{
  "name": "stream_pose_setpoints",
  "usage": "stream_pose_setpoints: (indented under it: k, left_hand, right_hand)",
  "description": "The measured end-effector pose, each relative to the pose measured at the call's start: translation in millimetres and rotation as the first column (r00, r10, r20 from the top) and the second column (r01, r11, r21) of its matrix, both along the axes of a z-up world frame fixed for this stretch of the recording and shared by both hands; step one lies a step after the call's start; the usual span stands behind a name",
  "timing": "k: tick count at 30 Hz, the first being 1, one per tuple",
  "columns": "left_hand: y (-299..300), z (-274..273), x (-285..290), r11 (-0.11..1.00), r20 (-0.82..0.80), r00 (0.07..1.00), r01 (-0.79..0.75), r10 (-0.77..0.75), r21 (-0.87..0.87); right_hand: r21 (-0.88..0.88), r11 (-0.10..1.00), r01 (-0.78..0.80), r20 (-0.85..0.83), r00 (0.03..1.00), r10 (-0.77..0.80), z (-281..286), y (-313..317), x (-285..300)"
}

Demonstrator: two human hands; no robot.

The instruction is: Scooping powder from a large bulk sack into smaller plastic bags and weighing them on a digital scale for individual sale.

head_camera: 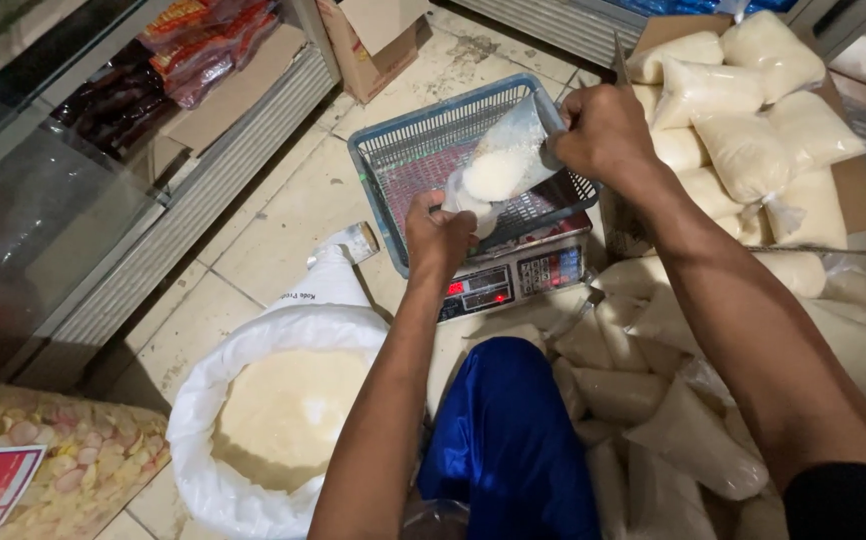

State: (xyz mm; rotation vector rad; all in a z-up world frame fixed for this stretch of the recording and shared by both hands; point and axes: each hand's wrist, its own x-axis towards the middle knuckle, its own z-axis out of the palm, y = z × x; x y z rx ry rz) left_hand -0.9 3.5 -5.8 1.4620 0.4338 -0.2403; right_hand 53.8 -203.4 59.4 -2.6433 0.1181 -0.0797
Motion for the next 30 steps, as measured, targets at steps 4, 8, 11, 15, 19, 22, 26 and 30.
stream_pose_setpoints:
  k: [4,8,11,15,19,22,26,30]
  left_hand:
    - [1,-5,-1,1.0,0.026,1.0,0.012,-0.011,-0.017]
    - [1,-6,-3,1.0,0.043,0.999,0.023,-0.023,0.001]
    - [2,-6,-3,0.999,0.039,0.999,0.033,-0.033,0.024]
    - [3,-3,-6,1.0,0.016,1.0,0.007,-0.007,-0.007]
    - [7,3,-11,1.0,-0.001,1.0,-0.013,0.013,0.018]
    - [6,10,-11,0.999,-0.048,0.998,-0.04,0.041,0.025]
    - [6,-4,-5,0.998,-0.013,0.998,-0.068,0.068,0.007]
    - [6,4,-11,0.997,-0.017,0.997,-0.078,0.077,-0.005]
  right_hand:
    - [-0.046,0.998,-0.043,0.066,0.997,0.046,-12,-8,5]
    - [-0.063,0.998,0.005,0.018,1.0,-0.004,-2,-2,1]
    - [0.019,0.997,0.073,-0.091,0.993,-0.071,7,3,-3]
    - [0.089,0.993,0.075,-0.085,0.994,-0.068,6,-6,-3]
    - [0.126,0.987,0.095,-0.111,0.99,-0.082,7,-7,-5]
    - [0.177,0.971,0.16,-0.165,0.977,-0.131,18,0,-11]
    - [0.16,0.981,0.105,-0.086,0.992,-0.092,-1,-10,3]
    - [0.008,0.999,-0.053,0.099,0.994,0.052,-15,-13,6]
